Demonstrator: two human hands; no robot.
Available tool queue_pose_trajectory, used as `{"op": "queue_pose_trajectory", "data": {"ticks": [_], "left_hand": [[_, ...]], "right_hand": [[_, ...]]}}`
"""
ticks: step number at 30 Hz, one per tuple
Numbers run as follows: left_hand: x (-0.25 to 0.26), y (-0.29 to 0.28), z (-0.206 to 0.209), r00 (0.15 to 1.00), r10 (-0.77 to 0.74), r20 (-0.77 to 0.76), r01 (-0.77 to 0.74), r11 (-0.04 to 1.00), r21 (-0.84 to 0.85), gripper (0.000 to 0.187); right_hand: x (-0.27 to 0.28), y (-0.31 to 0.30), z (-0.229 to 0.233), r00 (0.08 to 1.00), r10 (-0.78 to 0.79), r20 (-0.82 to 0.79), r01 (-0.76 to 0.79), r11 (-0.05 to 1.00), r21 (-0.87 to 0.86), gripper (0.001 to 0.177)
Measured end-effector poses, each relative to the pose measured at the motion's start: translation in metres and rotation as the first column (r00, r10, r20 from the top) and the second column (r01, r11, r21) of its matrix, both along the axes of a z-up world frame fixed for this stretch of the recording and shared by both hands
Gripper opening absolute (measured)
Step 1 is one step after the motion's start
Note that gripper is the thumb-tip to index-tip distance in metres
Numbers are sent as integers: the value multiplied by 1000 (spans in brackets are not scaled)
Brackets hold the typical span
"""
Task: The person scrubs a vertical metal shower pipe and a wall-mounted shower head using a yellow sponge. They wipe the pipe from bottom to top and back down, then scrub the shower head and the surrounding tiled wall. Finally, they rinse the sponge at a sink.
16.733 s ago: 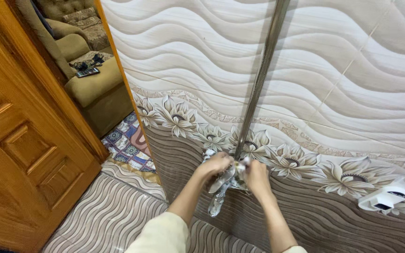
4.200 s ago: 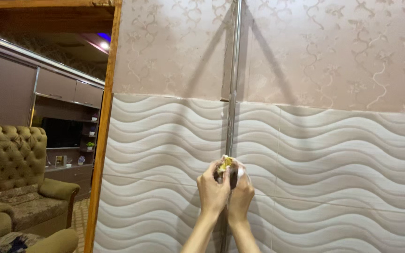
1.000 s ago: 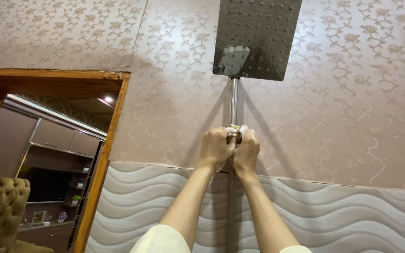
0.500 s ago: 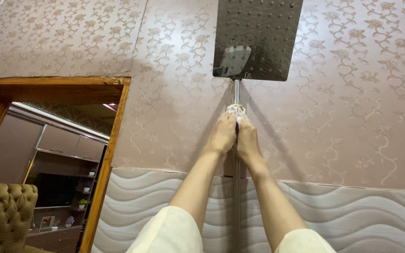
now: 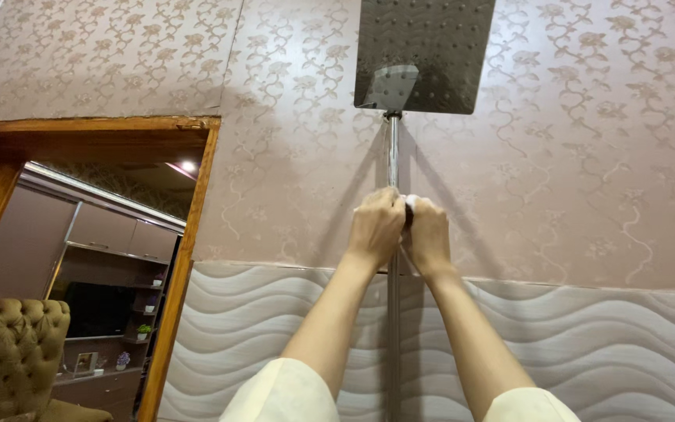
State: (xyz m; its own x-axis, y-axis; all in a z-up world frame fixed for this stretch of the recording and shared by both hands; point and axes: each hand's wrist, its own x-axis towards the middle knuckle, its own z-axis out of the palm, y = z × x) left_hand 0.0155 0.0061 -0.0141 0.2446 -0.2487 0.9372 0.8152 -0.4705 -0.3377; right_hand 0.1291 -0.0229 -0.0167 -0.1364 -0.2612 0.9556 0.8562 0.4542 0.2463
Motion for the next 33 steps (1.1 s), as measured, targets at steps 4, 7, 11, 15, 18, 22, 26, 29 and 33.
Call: {"op": "queue_pose_trajectory", "data": {"ticks": [4,7,11,15,18,22,26,29,33], "left_hand": [[2,-35,-13,964,266,-25,-220,845,487,54],[13,-64,-8,937,345,53,-322,797,511,66],[22,-84,18,935,339,102,-345,809,476,64],[10,-91,43,815,547,191,-577,731,366,70],[-4,-91,41,888,457,40,-452,856,251,71],[-11,-96,36,897,438,65,-436,849,298,75],[-20,-108,36,800,590,106,-598,771,221,85],[-32,-113,32,821,563,96,-568,788,238,83],[-48,-118,28,903,421,90,-430,879,206,72]], "right_hand": [[12,-5,-23,993,-82,84,72,991,111,11],[13,-30,-34,1000,30,3,-30,982,186,16],[8,-65,-18,984,-85,-154,123,958,257,24],[3,-82,-6,990,-50,-131,79,971,226,35],[-2,-86,-3,985,-102,-139,142,938,315,55],[-2,-82,6,989,-64,-133,106,934,341,32],[4,-82,14,981,62,-184,21,909,415,21],[-1,-96,15,980,162,-116,-73,832,550,15],[-20,-123,22,989,118,-92,-22,725,689,26]]}}
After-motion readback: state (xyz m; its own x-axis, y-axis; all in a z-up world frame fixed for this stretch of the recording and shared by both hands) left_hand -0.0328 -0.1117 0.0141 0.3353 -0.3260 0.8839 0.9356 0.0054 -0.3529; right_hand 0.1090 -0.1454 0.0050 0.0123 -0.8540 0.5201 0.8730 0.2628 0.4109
